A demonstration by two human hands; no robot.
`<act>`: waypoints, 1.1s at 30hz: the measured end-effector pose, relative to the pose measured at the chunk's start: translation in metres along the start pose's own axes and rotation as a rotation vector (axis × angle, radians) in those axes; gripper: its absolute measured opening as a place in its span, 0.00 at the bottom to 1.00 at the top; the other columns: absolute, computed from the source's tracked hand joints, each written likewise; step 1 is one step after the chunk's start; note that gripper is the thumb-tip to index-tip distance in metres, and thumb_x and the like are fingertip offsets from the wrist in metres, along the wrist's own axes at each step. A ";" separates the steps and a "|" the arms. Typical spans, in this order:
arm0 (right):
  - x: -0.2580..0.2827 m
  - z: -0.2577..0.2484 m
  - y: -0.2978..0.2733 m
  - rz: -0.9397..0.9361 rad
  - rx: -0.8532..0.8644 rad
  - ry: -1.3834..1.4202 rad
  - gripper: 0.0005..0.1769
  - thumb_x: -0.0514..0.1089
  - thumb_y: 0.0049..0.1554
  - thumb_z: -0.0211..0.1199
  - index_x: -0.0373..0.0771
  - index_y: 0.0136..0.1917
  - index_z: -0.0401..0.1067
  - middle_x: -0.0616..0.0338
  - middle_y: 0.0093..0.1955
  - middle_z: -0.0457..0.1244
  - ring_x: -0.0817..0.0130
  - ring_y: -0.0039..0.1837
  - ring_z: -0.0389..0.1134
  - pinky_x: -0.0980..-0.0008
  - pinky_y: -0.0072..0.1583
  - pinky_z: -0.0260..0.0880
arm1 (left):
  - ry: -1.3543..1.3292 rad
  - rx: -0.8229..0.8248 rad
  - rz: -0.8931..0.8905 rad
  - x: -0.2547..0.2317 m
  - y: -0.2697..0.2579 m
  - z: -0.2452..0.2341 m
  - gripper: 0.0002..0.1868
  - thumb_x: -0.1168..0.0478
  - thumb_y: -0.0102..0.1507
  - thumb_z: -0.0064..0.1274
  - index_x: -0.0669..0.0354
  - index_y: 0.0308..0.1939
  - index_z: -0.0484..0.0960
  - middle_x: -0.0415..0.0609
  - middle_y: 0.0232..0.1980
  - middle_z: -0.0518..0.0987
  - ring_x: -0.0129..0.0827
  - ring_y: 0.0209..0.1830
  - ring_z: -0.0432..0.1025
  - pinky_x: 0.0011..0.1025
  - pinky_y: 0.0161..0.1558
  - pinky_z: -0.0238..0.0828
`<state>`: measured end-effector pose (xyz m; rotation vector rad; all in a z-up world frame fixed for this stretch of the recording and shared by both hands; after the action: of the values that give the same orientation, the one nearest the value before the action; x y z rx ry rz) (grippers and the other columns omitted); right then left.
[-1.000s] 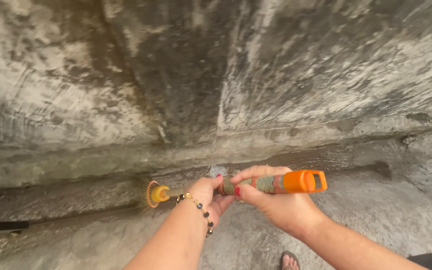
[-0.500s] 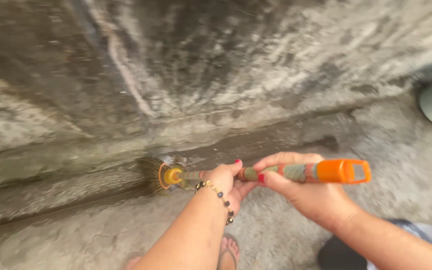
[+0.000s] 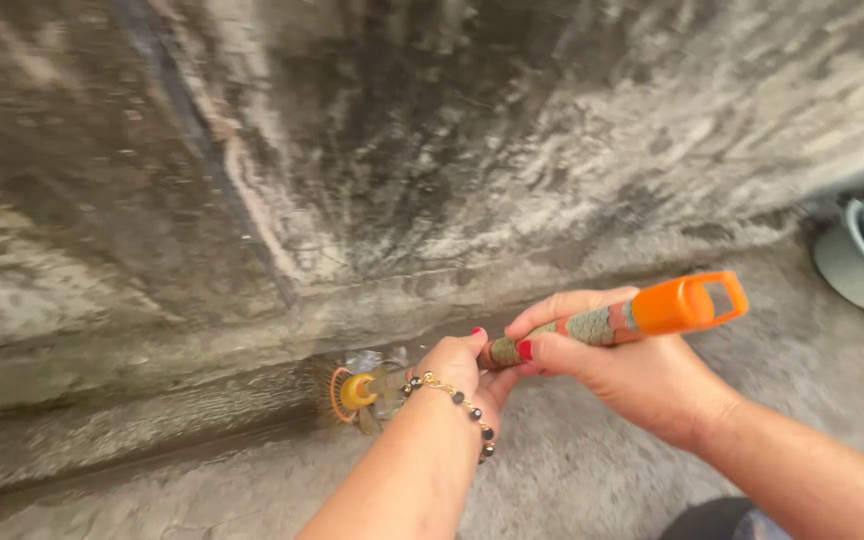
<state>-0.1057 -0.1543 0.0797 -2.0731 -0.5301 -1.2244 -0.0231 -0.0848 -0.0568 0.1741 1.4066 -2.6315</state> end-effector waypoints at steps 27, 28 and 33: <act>-0.027 0.063 0.042 -0.031 0.217 0.107 0.11 0.42 0.51 0.67 0.35 0.46 0.82 0.57 0.44 0.75 0.71 0.47 0.75 0.70 0.51 0.77 | -0.003 0.005 0.143 -0.044 0.055 -0.070 0.13 0.63 0.69 0.42 0.73 0.49 0.70 0.60 0.44 0.78 0.48 0.45 0.78 0.41 0.48 0.81; -0.040 0.046 0.041 -0.006 0.179 0.105 0.11 0.41 0.51 0.66 0.36 0.46 0.83 0.56 0.44 0.75 0.70 0.47 0.76 0.71 0.51 0.78 | 0.036 -0.007 0.103 -0.030 0.062 -0.063 0.12 0.63 0.70 0.42 0.73 0.50 0.69 0.60 0.46 0.77 0.49 0.46 0.78 0.42 0.50 0.79; -0.084 -0.053 0.025 0.005 0.049 0.068 0.10 0.39 0.51 0.64 0.37 0.45 0.84 0.57 0.44 0.76 0.71 0.47 0.78 0.72 0.52 0.80 | 0.146 -0.012 -0.096 0.063 0.094 -0.008 0.15 0.63 0.71 0.39 0.78 0.52 0.66 0.65 0.50 0.76 0.53 0.51 0.78 0.44 0.54 0.76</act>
<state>-0.1623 -0.2109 0.0151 -1.9837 -0.5176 -1.2622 -0.0675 -0.1346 -0.1484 0.3110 1.5109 -2.7365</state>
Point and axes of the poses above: each hand's wrist, its own y-axis towards the middle knuckle, its own z-axis out of the palm, x = y × z, the point moved 8 cm from there along y, towards the middle knuckle
